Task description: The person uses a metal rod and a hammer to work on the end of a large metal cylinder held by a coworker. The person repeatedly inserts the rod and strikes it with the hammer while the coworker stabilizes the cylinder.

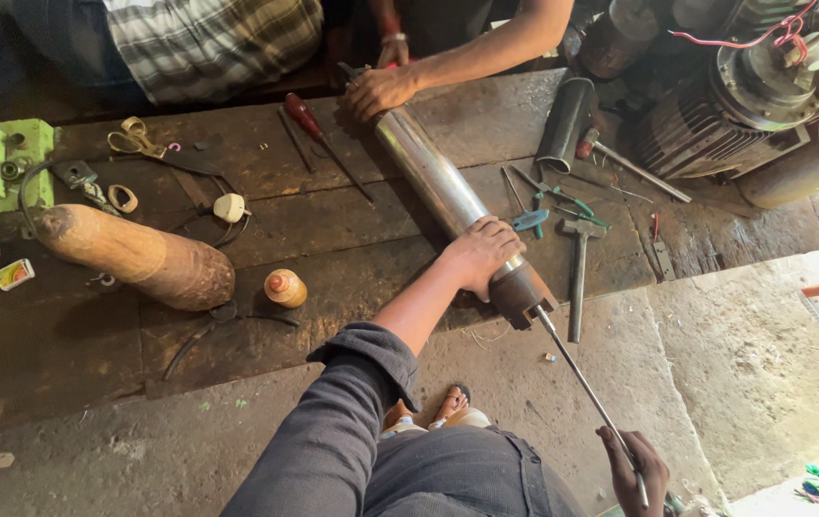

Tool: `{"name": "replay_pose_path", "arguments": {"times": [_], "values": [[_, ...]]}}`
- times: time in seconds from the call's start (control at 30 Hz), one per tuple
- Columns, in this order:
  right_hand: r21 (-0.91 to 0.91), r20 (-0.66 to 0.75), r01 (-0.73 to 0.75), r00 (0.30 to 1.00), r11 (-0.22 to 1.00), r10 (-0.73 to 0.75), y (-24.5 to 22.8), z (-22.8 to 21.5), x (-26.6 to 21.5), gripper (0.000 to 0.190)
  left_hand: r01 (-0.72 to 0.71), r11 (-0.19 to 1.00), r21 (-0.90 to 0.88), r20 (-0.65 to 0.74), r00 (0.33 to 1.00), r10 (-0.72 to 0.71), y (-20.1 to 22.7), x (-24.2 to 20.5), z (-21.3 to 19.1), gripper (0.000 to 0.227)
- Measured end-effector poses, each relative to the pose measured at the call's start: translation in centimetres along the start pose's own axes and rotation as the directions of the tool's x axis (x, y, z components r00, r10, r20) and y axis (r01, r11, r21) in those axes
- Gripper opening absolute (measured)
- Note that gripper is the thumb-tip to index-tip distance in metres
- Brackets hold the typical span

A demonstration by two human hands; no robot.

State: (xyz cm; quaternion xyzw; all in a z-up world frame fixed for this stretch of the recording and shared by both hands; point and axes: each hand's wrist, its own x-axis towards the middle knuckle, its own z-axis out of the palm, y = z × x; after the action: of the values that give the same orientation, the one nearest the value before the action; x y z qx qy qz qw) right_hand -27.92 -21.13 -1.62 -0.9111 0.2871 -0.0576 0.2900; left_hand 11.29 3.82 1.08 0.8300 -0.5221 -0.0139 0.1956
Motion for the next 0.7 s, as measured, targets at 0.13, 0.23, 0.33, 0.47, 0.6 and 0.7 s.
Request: {"name": "replay_pose_path", "arguments": {"times": [0.13,0.23,0.33,0.47,0.6,0.7], "values": [[0.010,0.002,-0.002,1.000,1.000,0.002,0.2,0.3,0.0,0.025,-0.020,1.000,-0.009,-0.034,0.999,0.020,-0.2,-0.1,-0.1,0.109],[0.015,0.002,-0.011,1.000,1.000,0.011,0.7,0.4,0.1,0.026,-0.015,1.000,-0.010,-0.025,1.000,0.015,-0.2,0.1,0.0,0.108],[0.014,0.003,0.005,1.000,1.000,-0.005,1.2,0.5,0.0,0.026,-0.015,1.000,-0.009,-0.028,0.999,0.015,-0.1,-0.1,0.0,0.108],[-0.005,-0.014,0.051,0.999,0.999,-0.051,1.7,0.9,0.1,0.026,-0.012,1.000,0.004,0.001,1.000,0.012,-0.1,0.0,-0.2,0.110],[-0.009,-0.007,-0.056,0.998,0.998,0.056,2.6,1.3,0.1,0.026,-0.001,1.000,0.020,0.031,1.000,0.001,0.1,0.0,-0.2,0.111],[0.009,-0.033,-0.009,0.999,1.000,0.009,3.1,1.9,0.4,0.025,0.002,1.000,0.003,0.017,1.000,-0.002,0.1,-0.1,-0.4,0.110]]}}
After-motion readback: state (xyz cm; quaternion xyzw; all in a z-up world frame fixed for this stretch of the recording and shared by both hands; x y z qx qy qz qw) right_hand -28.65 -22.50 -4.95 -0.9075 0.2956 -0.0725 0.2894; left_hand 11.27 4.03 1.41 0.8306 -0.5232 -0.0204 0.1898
